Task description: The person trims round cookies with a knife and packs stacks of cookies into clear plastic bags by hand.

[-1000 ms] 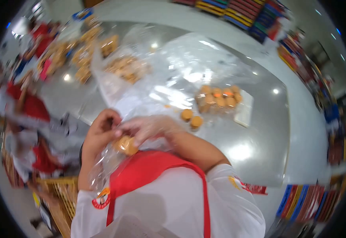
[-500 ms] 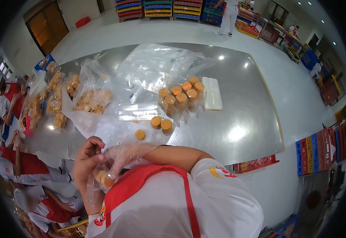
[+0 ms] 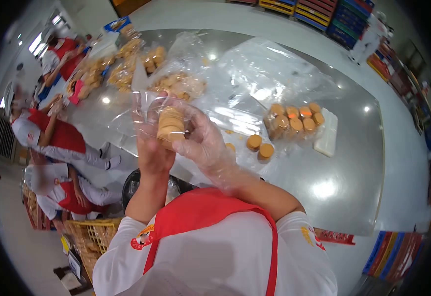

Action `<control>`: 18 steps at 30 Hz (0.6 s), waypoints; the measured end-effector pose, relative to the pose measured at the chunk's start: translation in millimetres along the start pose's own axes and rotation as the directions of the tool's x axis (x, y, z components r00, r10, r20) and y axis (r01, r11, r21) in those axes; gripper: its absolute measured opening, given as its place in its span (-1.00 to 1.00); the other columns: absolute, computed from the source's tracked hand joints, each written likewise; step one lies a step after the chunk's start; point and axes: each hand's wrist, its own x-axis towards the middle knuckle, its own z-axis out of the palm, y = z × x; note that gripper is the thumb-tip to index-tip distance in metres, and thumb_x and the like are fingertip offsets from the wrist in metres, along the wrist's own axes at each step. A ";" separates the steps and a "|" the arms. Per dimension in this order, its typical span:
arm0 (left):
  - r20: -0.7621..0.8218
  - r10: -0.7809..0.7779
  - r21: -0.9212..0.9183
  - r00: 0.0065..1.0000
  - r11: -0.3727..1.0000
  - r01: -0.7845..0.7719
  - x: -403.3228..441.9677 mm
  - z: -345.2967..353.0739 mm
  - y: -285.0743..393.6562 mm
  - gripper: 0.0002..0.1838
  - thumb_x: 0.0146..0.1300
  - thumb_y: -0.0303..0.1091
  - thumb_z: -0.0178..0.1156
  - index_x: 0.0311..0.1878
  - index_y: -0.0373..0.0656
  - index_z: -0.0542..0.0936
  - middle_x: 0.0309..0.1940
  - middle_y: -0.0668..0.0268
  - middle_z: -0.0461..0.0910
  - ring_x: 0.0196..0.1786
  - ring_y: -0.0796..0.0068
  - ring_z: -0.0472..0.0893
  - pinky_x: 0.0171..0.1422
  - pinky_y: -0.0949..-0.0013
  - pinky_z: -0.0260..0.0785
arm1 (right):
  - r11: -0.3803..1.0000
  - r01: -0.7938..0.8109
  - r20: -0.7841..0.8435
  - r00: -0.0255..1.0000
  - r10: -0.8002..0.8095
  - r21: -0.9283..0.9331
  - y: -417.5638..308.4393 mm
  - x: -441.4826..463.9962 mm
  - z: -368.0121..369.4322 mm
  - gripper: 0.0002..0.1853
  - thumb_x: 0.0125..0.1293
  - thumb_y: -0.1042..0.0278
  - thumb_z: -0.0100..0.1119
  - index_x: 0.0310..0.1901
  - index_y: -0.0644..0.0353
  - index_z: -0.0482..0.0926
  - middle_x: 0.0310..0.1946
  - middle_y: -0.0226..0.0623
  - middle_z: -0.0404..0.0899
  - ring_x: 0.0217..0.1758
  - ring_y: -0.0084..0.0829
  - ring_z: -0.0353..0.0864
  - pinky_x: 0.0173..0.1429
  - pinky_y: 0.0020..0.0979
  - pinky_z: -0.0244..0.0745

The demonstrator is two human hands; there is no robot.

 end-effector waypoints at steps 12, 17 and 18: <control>-0.048 0.137 0.311 0.989 0.943 -0.116 -17.7 6.0 3.1 0.46 -0.17 -0.26 0.63 0.55 0.10 -0.38 0.35 0.15 0.08 0.29 0.26 0.33 0.29 0.26 0.33 | 0.865 -0.482 0.089 0.864 0.496 -0.139 -43.8 13.0 -4.0 -0.22 0.17 0.48 0.38 0.42 0.31 0.24 0.10 -0.32 0.52 -0.33 -0.66 0.48 -0.17 -0.57 0.46; -0.120 0.077 0.176 0.990 0.983 -0.055 -20.1 -5.7 -17.0 0.27 0.00 -0.21 0.53 0.56 0.03 -0.27 0.36 0.09 0.19 0.32 0.24 0.37 0.29 0.24 0.37 | 0.925 -0.336 -0.065 0.934 0.352 0.179 -18.0 15.4 14.4 -0.28 0.21 0.54 0.30 0.41 0.32 0.24 0.03 -0.31 0.52 -0.14 -0.58 0.53 0.03 -0.53 0.46; -0.103 0.013 0.074 0.995 0.997 -0.006 -16.1 -10.0 -14.5 0.17 0.08 -0.19 0.47 0.55 -0.02 -0.20 0.35 0.07 0.23 0.31 0.23 0.39 0.30 0.22 0.38 | 0.937 -0.303 -0.088 0.943 0.322 0.176 -11.5 15.8 10.7 -0.29 0.22 0.55 0.29 0.41 0.30 0.24 0.03 -0.31 0.51 -0.11 -0.57 0.54 0.07 -0.53 0.45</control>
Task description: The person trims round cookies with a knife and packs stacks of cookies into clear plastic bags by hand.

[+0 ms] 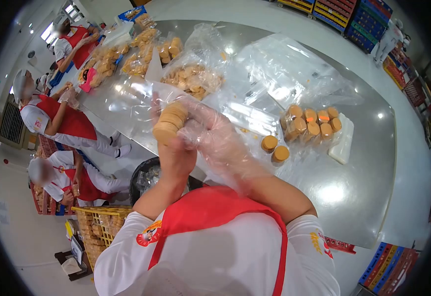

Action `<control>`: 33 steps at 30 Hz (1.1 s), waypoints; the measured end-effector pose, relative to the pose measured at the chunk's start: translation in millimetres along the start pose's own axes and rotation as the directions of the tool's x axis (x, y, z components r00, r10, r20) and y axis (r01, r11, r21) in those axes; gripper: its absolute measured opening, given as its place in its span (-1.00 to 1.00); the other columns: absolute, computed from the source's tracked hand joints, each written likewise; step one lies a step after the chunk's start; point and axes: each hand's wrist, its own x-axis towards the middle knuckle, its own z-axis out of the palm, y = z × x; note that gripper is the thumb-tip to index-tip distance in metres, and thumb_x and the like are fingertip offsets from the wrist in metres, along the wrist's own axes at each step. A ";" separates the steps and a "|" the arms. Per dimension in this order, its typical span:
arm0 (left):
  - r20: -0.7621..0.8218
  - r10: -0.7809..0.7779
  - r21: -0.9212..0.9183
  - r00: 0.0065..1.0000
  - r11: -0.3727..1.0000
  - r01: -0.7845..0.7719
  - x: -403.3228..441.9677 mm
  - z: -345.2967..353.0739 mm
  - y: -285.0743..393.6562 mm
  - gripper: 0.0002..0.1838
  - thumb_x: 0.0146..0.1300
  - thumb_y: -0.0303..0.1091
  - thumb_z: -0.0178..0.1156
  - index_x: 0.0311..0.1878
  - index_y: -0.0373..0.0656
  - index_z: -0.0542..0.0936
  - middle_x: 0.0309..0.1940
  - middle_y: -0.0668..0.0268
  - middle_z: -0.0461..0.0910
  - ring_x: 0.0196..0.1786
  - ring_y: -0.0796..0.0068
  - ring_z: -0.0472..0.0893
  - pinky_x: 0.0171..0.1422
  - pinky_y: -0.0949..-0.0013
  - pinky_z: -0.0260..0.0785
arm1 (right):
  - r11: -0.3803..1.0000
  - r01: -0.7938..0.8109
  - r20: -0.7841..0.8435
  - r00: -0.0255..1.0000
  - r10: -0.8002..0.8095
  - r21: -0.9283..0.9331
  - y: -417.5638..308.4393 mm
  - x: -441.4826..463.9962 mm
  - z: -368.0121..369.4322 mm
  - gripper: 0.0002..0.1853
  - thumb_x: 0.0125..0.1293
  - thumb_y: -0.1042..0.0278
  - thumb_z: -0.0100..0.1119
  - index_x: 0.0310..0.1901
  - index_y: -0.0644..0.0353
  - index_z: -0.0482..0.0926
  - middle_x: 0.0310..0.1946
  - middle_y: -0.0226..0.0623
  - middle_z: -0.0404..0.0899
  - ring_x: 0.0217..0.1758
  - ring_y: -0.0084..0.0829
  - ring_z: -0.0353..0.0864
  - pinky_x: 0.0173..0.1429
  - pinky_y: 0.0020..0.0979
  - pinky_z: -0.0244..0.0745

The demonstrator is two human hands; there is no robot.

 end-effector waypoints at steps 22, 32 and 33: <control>-0.053 0.038 0.161 0.998 0.987 -0.029 -17.5 15.9 -11.4 -0.36 0.27 -0.02 0.10 0.25 -0.34 0.34 0.10 0.18 0.46 0.15 0.33 0.49 0.27 0.26 0.32 | 0.749 0.460 0.291 0.887 -0.359 -0.477 16.7 28.6 32.3 -0.24 0.23 0.74 0.20 0.44 0.15 0.15 0.20 -0.23 0.39 0.18 -0.41 0.47 0.20 -0.42 0.46; -0.100 -0.086 0.243 0.991 0.964 0.108 1.8 -61.5 15.0 0.04 0.13 0.52 0.07 0.41 -0.20 0.23 0.35 0.19 0.32 0.39 0.30 0.31 0.47 0.23 0.12 | 0.278 0.488 0.435 0.870 -0.231 -0.827 6.9 15.4 8.1 -0.42 0.34 0.56 0.12 0.37 0.30 0.21 0.19 -0.06 0.38 0.31 -0.20 0.40 0.39 -0.34 0.31; -0.063 -0.041 0.571 0.997 0.818 0.070 7.2 -79.3 25.3 0.02 0.14 0.51 0.08 0.34 -0.26 0.30 0.25 0.18 0.40 0.32 0.31 0.38 0.42 0.24 0.19 | 0.245 0.483 0.457 0.875 -0.158 -0.841 6.0 6.4 4.8 -0.44 0.34 0.56 0.11 0.35 0.31 0.22 0.17 -0.05 0.38 0.28 -0.19 0.40 0.37 -0.33 0.31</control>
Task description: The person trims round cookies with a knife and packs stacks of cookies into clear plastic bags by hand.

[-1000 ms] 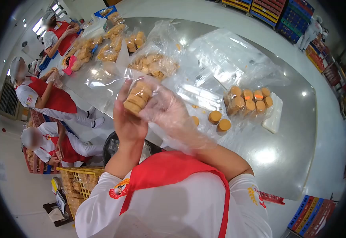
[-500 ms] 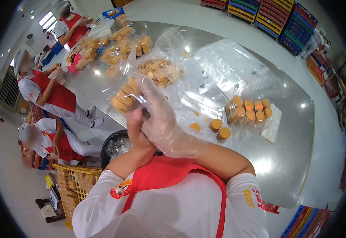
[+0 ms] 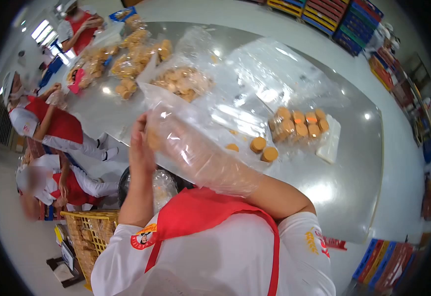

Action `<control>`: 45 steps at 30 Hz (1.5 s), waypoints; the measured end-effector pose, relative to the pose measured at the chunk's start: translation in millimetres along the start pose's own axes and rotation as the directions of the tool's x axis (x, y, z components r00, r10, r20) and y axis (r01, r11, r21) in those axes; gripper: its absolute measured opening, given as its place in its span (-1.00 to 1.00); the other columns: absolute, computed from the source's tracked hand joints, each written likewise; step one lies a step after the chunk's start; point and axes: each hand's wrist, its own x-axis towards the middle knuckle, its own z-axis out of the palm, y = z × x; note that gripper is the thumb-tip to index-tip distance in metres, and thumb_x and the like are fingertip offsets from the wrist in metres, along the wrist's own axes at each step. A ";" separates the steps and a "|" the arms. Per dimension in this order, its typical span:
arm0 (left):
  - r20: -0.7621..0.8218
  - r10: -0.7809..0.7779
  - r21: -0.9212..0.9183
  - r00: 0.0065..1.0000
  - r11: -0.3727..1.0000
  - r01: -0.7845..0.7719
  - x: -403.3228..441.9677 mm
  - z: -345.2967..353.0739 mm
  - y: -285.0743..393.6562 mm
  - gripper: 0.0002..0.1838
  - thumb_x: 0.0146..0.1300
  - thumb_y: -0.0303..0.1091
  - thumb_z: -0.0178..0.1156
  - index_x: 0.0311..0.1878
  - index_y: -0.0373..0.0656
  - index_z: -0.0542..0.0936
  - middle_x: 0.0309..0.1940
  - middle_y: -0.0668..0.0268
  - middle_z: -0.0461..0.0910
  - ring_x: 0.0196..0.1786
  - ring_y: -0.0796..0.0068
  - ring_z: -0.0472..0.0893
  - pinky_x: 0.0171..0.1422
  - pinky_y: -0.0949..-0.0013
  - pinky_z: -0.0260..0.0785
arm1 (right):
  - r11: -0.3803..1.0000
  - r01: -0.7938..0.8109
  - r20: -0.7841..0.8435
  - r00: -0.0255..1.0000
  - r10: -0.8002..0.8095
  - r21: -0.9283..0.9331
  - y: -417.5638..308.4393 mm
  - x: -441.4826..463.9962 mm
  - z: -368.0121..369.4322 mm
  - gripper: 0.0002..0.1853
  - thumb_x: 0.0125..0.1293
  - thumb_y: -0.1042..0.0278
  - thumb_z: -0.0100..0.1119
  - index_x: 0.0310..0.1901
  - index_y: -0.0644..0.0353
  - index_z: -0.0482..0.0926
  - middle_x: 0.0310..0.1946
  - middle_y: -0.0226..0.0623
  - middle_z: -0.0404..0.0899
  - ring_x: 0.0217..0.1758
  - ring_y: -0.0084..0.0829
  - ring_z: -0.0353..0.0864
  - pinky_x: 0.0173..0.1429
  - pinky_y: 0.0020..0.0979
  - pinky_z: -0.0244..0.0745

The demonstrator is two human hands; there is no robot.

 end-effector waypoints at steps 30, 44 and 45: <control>0.121 -0.259 -0.258 0.958 0.924 0.282 -56.1 -31.8 -39.3 -0.20 0.11 0.46 0.16 -0.10 -0.25 0.47 -0.24 0.28 0.48 -0.20 0.49 0.51 -0.10 0.47 0.41 | 0.995 0.054 0.335 0.942 -0.022 -0.087 -3.8 -52.1 12.6 -0.55 0.31 0.55 0.05 0.22 0.52 0.35 0.23 0.05 0.39 0.32 -0.08 0.41 0.39 -0.25 0.32; -0.191 -0.365 -0.480 0.911 0.844 0.238 -58.2 -77.5 -49.4 -0.22 0.15 0.44 0.12 0.00 -0.19 0.48 -0.20 0.30 0.55 -0.15 0.38 0.59 -0.09 0.31 0.50 | 0.790 -0.327 -0.257 0.941 0.221 -0.518 92.4 -116.1 -28.2 -0.92 0.23 0.57 0.15 -0.24 0.27 0.53 -0.24 -0.04 0.56 -0.15 -0.01 0.54 -0.04 -0.14 0.45; -0.206 -0.365 -0.484 0.908 0.844 0.230 -58.0 -75.2 -48.9 -0.21 0.16 0.43 0.12 0.01 -0.21 0.48 -0.19 0.30 0.55 -0.15 0.39 0.58 -0.08 0.32 0.50 | 0.770 -0.319 -0.254 0.944 0.209 -0.552 94.3 -116.2 -24.8 -0.93 0.23 0.57 0.14 -0.25 0.27 0.53 -0.26 -0.03 0.55 -0.14 0.01 0.53 -0.03 -0.12 0.44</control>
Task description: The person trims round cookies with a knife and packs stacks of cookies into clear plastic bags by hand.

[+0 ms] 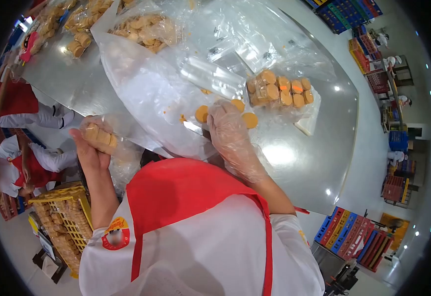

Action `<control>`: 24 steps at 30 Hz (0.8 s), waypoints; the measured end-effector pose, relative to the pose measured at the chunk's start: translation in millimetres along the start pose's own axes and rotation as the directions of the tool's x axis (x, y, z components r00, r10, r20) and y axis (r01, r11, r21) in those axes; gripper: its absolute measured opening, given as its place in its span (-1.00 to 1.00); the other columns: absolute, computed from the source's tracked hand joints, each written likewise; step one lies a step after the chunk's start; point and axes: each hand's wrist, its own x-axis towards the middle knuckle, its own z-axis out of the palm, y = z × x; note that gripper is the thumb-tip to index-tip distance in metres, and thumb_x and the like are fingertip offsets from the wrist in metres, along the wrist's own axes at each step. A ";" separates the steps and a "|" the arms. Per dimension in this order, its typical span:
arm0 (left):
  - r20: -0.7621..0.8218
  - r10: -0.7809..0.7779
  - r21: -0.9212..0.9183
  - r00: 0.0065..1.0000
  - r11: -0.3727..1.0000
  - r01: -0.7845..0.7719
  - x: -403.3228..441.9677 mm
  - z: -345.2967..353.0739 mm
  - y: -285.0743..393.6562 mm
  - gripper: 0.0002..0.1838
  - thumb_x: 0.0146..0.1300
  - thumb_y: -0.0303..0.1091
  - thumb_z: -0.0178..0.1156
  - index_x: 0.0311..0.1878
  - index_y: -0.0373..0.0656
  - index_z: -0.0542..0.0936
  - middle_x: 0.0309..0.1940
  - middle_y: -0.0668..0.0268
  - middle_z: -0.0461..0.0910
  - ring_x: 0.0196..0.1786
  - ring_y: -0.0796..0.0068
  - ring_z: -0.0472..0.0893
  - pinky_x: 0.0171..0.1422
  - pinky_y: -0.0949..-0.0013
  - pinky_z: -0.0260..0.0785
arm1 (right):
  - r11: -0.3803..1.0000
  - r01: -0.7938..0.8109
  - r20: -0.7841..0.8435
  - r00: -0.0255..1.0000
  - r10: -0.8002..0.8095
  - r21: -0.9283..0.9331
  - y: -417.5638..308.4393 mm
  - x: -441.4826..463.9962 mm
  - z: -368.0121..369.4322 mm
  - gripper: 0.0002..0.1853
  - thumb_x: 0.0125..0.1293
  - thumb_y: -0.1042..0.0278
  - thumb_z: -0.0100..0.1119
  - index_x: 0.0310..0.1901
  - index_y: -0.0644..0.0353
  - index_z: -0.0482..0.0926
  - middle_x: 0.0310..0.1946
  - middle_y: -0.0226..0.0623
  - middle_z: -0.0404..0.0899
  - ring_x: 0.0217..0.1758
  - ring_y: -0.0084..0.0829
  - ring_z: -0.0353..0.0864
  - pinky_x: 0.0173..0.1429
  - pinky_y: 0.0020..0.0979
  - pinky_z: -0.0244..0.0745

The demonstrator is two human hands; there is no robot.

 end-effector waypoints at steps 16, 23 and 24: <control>0.099 -0.089 -0.016 0.991 0.996 0.091 -1.9 -15.5 -3.8 -0.24 0.20 0.40 0.12 0.04 -0.22 0.49 -0.13 0.26 0.58 -0.06 0.36 0.60 0.06 0.27 0.51 | 0.903 -0.426 0.332 0.844 0.421 -0.063 -10.1 14.1 9.2 -0.63 0.27 0.28 0.21 0.00 0.40 0.53 -0.03 0.14 0.52 0.06 0.06 0.51 0.15 -0.11 0.37; -0.039 -0.066 0.035 0.997 0.997 0.067 -4.6 8.4 -4.8 -0.25 0.19 0.42 0.10 -0.07 -0.22 0.50 -0.33 0.32 0.54 -0.29 0.45 0.57 -0.20 0.35 0.50 | 0.914 -0.405 0.274 0.881 0.385 0.020 -17.4 14.4 9.4 -0.72 0.29 0.30 0.15 -0.12 0.37 0.48 -0.30 0.14 0.54 -0.16 0.12 0.54 -0.03 -0.04 0.39; -0.017 -0.065 0.047 0.998 0.997 0.066 -4.4 7.6 -4.3 -0.26 0.20 0.41 0.11 -0.07 -0.22 0.50 -0.34 0.32 0.54 -0.29 0.45 0.57 -0.20 0.36 0.51 | 0.936 -0.351 0.226 0.913 0.340 0.012 -16.6 14.7 11.8 -0.72 0.29 0.29 0.16 -0.12 0.36 0.48 -0.32 0.14 0.54 -0.18 0.12 0.54 -0.05 -0.04 0.39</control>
